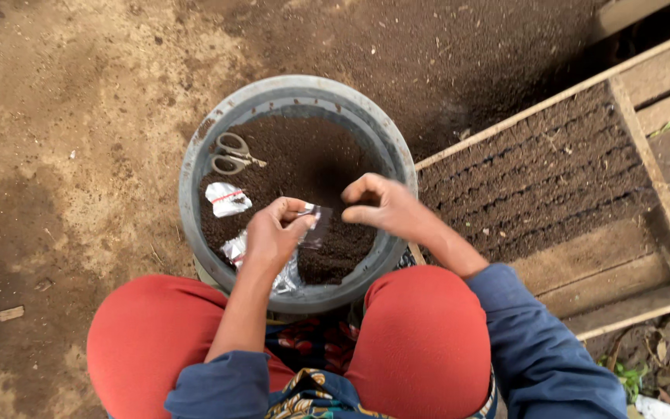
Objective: The person sits cross-legged on the ground and repeatedly scoops soil from a bucket into a wooden seedling tray. They use their hands to press the soil into the tray's compartments, creating small mounds. A pair of scissors and seed packets are visible inside the bucket.
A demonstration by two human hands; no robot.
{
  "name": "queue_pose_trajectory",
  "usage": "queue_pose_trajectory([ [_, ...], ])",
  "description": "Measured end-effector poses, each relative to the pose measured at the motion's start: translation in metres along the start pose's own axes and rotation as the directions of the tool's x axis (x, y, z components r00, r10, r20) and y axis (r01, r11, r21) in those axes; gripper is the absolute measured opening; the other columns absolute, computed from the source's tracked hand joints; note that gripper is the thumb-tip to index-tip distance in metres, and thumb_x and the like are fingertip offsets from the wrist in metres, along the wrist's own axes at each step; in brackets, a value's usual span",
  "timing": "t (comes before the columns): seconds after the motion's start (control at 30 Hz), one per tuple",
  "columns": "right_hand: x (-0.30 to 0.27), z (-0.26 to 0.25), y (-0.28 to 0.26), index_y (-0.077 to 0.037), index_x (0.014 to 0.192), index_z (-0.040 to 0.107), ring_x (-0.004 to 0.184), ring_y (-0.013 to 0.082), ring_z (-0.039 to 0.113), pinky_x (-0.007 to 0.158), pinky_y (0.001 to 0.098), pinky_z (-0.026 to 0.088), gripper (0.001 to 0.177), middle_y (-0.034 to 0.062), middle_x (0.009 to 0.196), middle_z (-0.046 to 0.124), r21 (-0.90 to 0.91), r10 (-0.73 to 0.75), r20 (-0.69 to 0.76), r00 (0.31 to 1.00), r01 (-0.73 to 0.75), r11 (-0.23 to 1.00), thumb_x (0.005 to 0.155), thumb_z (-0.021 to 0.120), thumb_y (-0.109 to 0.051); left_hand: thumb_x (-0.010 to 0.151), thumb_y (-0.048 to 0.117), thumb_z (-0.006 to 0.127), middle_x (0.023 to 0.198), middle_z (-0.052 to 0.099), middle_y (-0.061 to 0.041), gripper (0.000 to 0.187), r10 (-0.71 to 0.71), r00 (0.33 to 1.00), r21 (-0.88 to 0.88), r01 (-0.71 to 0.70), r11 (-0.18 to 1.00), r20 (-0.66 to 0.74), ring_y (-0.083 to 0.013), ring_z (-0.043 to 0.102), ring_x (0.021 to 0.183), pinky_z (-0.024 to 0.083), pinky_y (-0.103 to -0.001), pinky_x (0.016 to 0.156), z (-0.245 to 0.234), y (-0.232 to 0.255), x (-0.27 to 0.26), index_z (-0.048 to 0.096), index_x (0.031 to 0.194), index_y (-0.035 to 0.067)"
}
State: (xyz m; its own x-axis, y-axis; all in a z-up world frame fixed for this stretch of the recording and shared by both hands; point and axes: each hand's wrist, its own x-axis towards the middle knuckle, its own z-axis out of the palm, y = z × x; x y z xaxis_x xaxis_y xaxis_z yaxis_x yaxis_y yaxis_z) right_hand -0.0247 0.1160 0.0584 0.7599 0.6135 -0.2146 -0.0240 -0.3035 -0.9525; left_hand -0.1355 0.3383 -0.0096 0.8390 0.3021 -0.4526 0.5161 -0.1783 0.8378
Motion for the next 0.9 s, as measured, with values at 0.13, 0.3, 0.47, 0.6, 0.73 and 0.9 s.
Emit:
queue_pose_trajectory([
  [0.13,0.011,0.023,0.004,-0.002,0.129,0.067,0.097,0.0156,0.072,0.088,0.0348,0.064,0.055,0.0097,0.113,0.073,0.289,0.176,0.106,0.979,-0.200,0.936,0.079,0.088,-0.010,0.087,0.018,0.089,0.098,0.080,-0.011,0.034,0.035,0.998,-0.393,-0.016,0.919,0.042,-0.0114,0.066,0.091,0.057,-0.029,0.087,0.023,0.021,-0.002,0.077,0.117,0.009],
  [0.3,0.016,0.025,0.010,0.003,0.107,0.076,0.085,0.0231,0.078,0.078,0.0335,0.066,0.028,0.0156,0.091,0.079,0.387,0.287,-0.037,0.957,-0.251,0.887,0.081,0.084,-0.001,0.094,0.027,0.083,0.083,0.078,-0.002,0.014,0.060,0.995,-0.246,-0.038,0.969,0.080,-0.0069,0.064,0.077,0.054,-0.026,0.071,0.018,0.037,-0.003,0.082,0.104,0.017],
  [0.47,0.018,0.027,0.003,-0.001,0.106,0.077,0.074,0.0064,0.069,0.067,0.0182,0.061,0.024,0.0039,0.078,0.071,0.327,0.246,-0.036,0.969,-0.221,0.919,0.085,0.084,-0.008,0.107,0.041,0.065,0.079,0.076,-0.003,0.029,0.110,0.992,-0.086,-0.104,0.991,0.069,-0.0157,0.066,0.074,0.056,-0.035,0.071,0.017,0.050,-0.010,0.080,0.095,0.019],
  [0.6,0.015,0.025,-0.005,-0.005,0.092,0.075,0.065,0.0054,0.057,0.058,0.0168,0.050,0.011,0.0028,0.069,0.065,0.224,0.174,0.031,0.984,-0.176,0.958,0.088,0.083,-0.011,0.109,0.035,0.062,0.090,0.075,-0.009,0.028,0.209,0.978,-0.009,-0.209,0.978,0.006,-0.0304,0.072,0.088,0.058,-0.047,0.082,0.023,0.035,-0.004,0.076,0.094,0.017],
  [0.73,0.022,0.012,-0.031,-0.004,0.082,0.076,0.079,0.0107,0.068,0.074,0.0217,0.062,0.022,0.0063,0.089,0.064,-0.033,0.037,0.036,0.999,-0.035,0.999,0.072,0.096,-0.008,0.105,0.009,0.059,0.155,0.048,-0.023,0.017,0.376,0.926,0.091,-0.372,0.924,-0.038,-0.0436,0.056,0.134,0.046,-0.070,0.112,-0.010,0.095,-0.035,0.069,0.118,0.014],
  [0.9,0.026,0.015,-0.077,-0.018,0.080,0.075,0.101,0.0232,0.064,0.086,0.0362,0.057,0.014,0.0039,0.098,0.064,-0.611,-0.099,0.363,0.926,0.317,0.726,0.078,0.090,-0.020,0.099,0.025,0.067,0.111,0.078,0.001,0.018,0.201,0.973,0.104,-0.213,0.971,0.117,-0.0247,0.075,0.105,0.057,-0.042,0.100,0.004,0.046,-0.001,0.085,0.097,0.024],
])
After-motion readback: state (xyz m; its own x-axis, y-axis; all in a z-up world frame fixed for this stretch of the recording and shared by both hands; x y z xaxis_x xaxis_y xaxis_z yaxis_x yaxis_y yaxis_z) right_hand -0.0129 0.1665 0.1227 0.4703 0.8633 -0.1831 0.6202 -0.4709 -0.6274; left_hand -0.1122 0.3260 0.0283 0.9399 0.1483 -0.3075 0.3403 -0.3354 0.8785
